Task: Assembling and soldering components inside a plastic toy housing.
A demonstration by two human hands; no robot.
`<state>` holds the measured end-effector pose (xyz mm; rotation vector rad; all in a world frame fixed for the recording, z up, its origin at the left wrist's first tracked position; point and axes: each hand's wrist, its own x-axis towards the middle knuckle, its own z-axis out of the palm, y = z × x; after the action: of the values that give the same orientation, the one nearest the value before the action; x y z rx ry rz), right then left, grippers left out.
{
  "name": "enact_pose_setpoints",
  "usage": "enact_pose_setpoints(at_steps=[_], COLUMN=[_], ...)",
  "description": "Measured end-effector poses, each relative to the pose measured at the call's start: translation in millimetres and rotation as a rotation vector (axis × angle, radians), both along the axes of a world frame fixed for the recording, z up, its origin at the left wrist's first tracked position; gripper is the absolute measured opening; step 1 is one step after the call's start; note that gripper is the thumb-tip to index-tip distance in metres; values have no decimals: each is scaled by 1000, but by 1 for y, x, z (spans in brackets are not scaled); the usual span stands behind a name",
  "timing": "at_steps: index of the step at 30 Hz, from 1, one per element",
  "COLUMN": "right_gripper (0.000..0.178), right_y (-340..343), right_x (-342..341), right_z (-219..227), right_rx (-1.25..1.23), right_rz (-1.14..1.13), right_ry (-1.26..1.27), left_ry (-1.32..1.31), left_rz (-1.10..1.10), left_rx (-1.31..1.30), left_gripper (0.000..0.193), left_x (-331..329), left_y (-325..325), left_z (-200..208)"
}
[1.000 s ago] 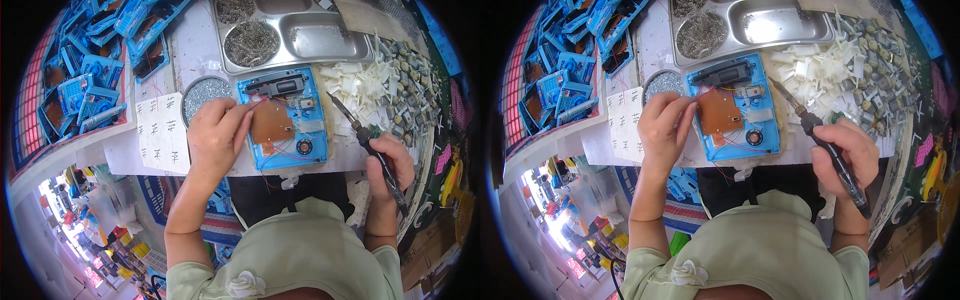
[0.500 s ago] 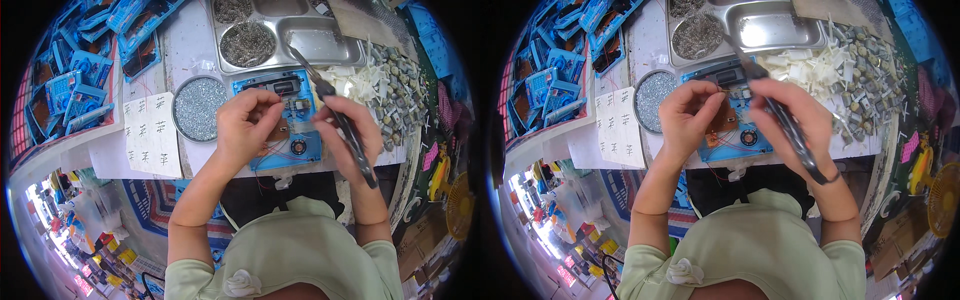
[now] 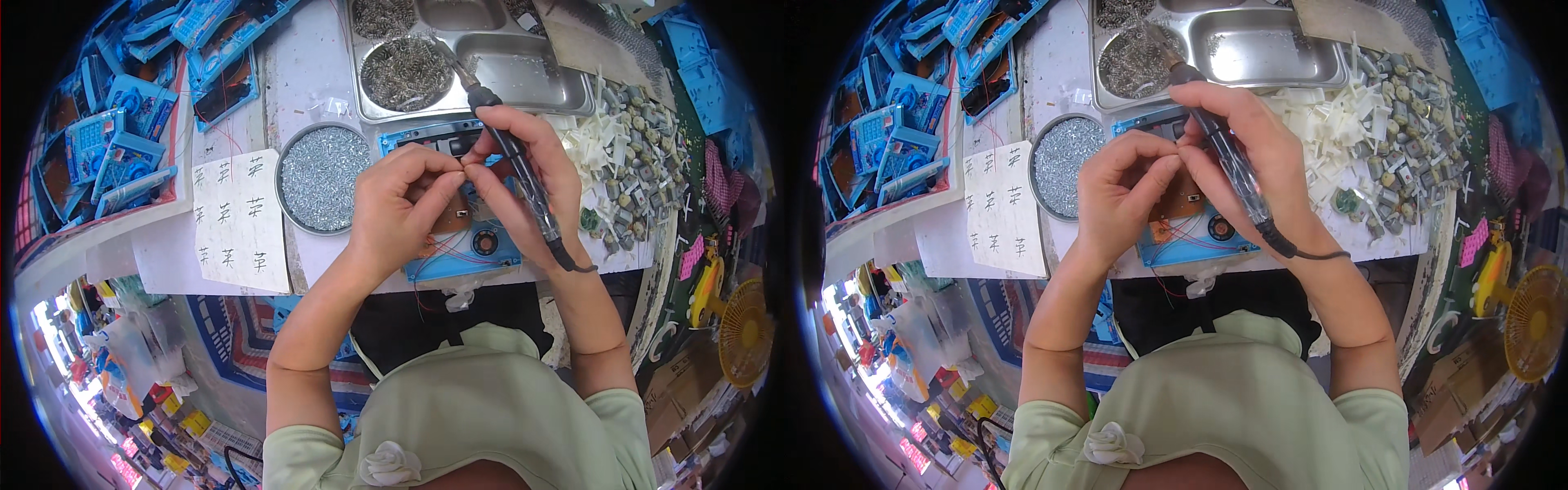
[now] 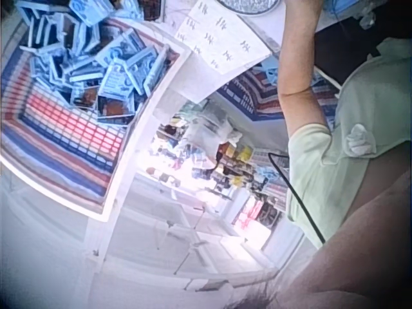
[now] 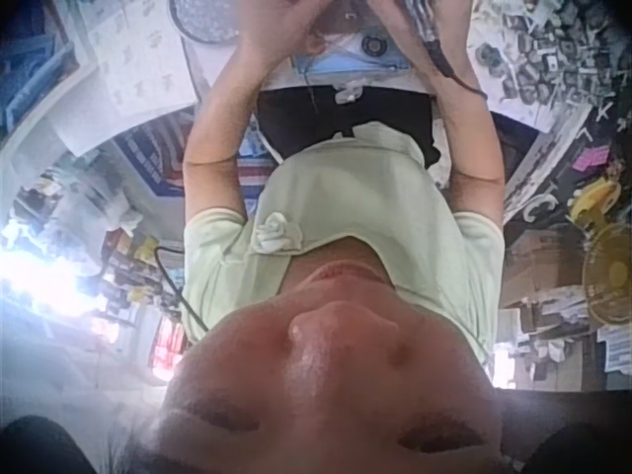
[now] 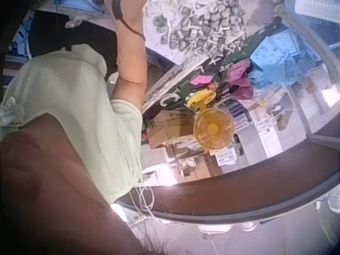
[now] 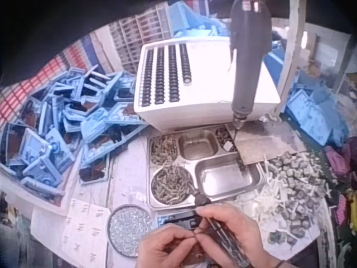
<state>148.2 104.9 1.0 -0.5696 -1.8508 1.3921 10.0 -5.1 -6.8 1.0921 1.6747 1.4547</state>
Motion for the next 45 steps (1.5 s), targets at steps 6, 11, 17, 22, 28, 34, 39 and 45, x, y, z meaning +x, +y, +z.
enact_pose_setpoints(at_steps=[6,11,17,22,28,34,39,45], right_gripper=[52,49,38,32,27,28,27,28], right_y=[-1,-3,18,13,12,11,10,12], right_x=[0,2,47,75,73,67,66,62], right_z=[-6,-8,6,11,6,2,0,0], right_rx=[1,189,418,286,378,406,395,456], right_rz=[-7,-46,-16,28,173,197,178,192], right_ry=[-1,-14,-2,-15,-14,-35,-28,-20], left_ry=[-61,233,402,526,501,536,518,519], left_rz=[52,76,104,105,119,124,113,122], left_rx=[-39,-3,-46,0,10,13,-2,22], left_gripper=[6,5,8,9,6,6,7,6], left_x=[-1,0,2,1,0,-1,-1,-1], left_y=[-3,-3,1,2,1,1,1,1], left_z=[3,4,4,-2,-6,-7,-6,-7])
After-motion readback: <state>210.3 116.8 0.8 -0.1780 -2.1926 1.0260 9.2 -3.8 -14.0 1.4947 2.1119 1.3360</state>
